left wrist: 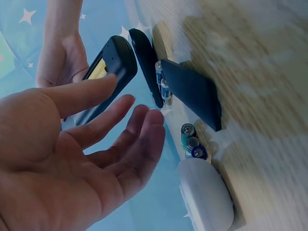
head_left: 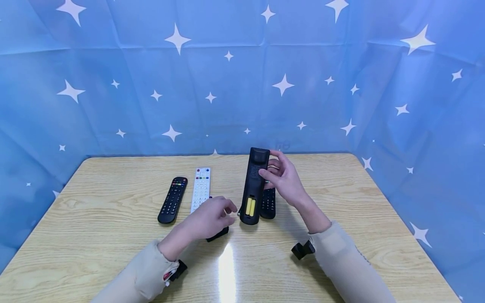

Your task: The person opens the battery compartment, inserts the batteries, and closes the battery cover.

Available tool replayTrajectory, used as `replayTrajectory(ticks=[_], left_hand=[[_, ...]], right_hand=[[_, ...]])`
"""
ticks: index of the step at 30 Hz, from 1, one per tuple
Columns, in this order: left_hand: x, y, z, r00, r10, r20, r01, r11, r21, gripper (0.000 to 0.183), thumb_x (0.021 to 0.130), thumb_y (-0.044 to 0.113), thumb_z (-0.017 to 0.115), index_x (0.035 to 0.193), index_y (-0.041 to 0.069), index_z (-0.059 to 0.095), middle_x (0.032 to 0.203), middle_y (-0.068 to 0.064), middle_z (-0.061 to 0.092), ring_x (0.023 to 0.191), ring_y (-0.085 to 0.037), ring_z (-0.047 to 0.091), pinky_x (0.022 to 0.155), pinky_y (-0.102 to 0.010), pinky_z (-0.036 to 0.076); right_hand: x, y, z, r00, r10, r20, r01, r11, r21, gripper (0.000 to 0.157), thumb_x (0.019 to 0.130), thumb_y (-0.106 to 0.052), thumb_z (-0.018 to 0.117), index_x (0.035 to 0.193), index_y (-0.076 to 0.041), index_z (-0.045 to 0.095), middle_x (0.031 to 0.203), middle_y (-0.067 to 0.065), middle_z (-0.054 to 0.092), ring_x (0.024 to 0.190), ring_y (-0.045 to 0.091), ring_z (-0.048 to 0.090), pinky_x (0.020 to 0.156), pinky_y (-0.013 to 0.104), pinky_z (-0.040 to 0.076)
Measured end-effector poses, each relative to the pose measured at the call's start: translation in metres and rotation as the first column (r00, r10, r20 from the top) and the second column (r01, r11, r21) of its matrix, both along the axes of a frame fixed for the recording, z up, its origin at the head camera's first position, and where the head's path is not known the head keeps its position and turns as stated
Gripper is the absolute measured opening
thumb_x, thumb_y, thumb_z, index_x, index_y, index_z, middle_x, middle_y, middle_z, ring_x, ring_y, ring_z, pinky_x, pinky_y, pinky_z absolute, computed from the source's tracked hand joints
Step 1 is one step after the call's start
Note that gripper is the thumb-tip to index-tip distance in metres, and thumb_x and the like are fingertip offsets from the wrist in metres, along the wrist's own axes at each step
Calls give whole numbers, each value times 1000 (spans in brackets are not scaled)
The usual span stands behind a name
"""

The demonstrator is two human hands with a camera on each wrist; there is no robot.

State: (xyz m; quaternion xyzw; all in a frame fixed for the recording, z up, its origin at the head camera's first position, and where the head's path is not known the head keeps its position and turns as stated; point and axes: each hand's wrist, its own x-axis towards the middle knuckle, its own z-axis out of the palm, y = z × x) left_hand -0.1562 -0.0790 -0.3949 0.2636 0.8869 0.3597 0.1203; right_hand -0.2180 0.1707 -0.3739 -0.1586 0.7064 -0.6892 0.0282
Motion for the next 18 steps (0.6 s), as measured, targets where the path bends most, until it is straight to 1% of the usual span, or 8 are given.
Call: replayTrajectory(ticks=[5, 10, 13, 18], left_hand=[[5, -1, 3, 996, -52, -68, 46, 995, -91, 17, 93, 3, 73, 108, -2, 72, 100, -11, 67, 93, -25, 63, 82, -41, 54], [11, 0, 6, 986, -106, -128, 84, 983, -163, 13, 88, -3, 75, 100, -1, 73, 95, -10, 67, 91, -26, 62, 83, -40, 54], [14, 0, 8, 982, -121, -142, 90, 974, -210, 17, 84, -8, 76, 99, -1, 74, 96, -9, 66, 94, -27, 62, 86, -41, 53], [19, 3, 10, 981, -136, -137, 86, 943, -322, 29, 80, -14, 73, 103, 3, 76, 98, -8, 63, 97, -27, 61, 89, -40, 54]], right_hand=[[-1, 2, -1, 1000, -11, 0, 11, 1000, 14, 60, 98, -2, 66, 151, -7, 39, 114, 17, 60, 95, 21, 67, 69, 43, 63], [-2, 3, 0, 1000, -11, 2, 11, 1000, 19, 59, 98, -3, 67, 151, -7, 40, 114, 16, 61, 95, 20, 67, 68, 41, 63], [-2, 3, 0, 1000, -8, 1, 8, 1000, 21, 58, 99, -3, 66, 150, -7, 40, 114, 16, 61, 96, 21, 68, 68, 42, 63], [-1, 3, 0, 1000, -5, 3, 5, 1000, 26, 58, 98, -3, 67, 150, -7, 40, 114, 16, 61, 96, 22, 68, 68, 42, 63]])
